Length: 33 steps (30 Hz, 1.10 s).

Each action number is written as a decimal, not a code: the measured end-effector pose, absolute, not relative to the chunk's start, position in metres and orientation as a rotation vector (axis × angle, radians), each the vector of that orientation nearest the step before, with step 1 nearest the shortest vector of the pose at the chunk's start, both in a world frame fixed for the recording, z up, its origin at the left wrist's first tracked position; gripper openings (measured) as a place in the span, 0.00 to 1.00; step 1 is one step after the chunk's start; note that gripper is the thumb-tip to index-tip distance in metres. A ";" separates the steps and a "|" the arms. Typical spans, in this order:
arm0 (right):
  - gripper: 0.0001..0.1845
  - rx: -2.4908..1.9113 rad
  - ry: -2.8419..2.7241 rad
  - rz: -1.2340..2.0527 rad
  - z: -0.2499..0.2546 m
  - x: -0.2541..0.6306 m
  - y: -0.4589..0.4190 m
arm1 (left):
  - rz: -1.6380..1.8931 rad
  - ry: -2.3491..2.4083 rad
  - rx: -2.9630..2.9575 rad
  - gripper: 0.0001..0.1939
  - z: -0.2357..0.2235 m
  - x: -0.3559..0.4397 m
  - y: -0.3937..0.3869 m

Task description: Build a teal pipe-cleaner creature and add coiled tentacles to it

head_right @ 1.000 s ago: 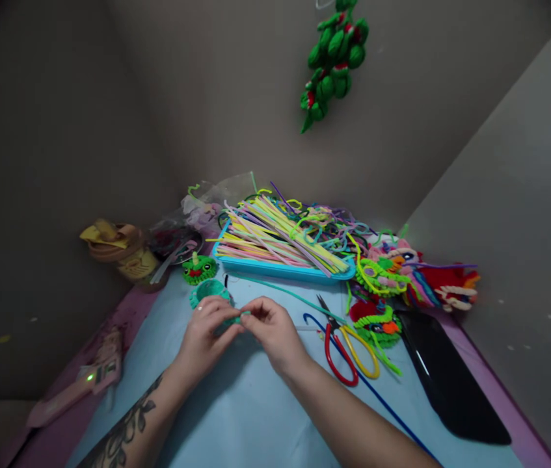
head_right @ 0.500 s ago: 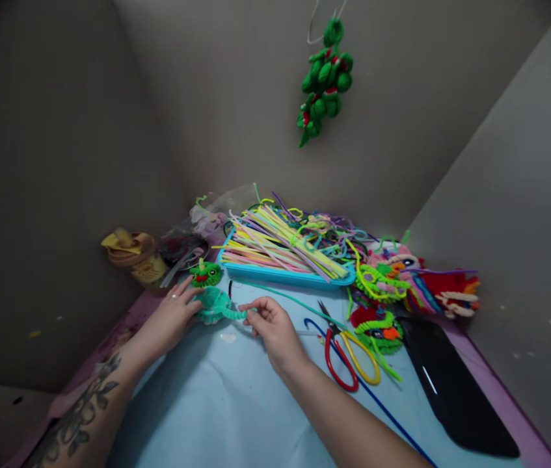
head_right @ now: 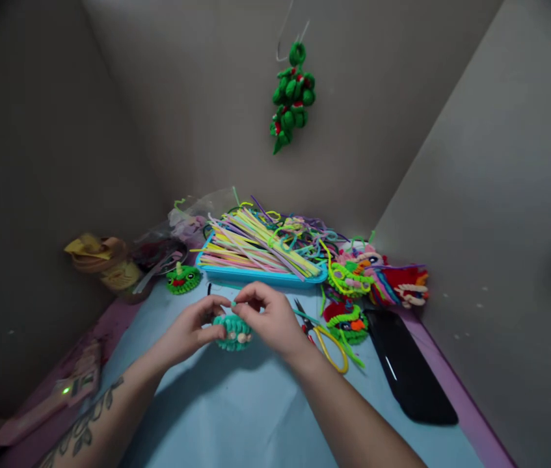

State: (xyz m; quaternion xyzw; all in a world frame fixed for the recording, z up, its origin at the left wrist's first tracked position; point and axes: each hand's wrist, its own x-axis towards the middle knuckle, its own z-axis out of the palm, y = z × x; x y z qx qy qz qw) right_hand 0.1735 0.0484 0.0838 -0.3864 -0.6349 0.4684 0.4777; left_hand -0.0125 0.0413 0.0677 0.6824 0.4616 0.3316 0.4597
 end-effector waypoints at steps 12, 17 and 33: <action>0.03 -1.115 -1.701 1.320 0.058 0.152 0.048 | 0.634 0.971 1.931 0.13 0.044 -0.031 0.049; 0.04 -1.150 -1.687 1.330 0.054 0.151 0.047 | 0.564 0.805 1.863 0.14 0.037 -0.044 0.055; 0.09 -0.985 -1.593 1.465 0.060 0.164 0.057 | 0.645 0.822 1.415 0.18 0.039 -0.052 0.055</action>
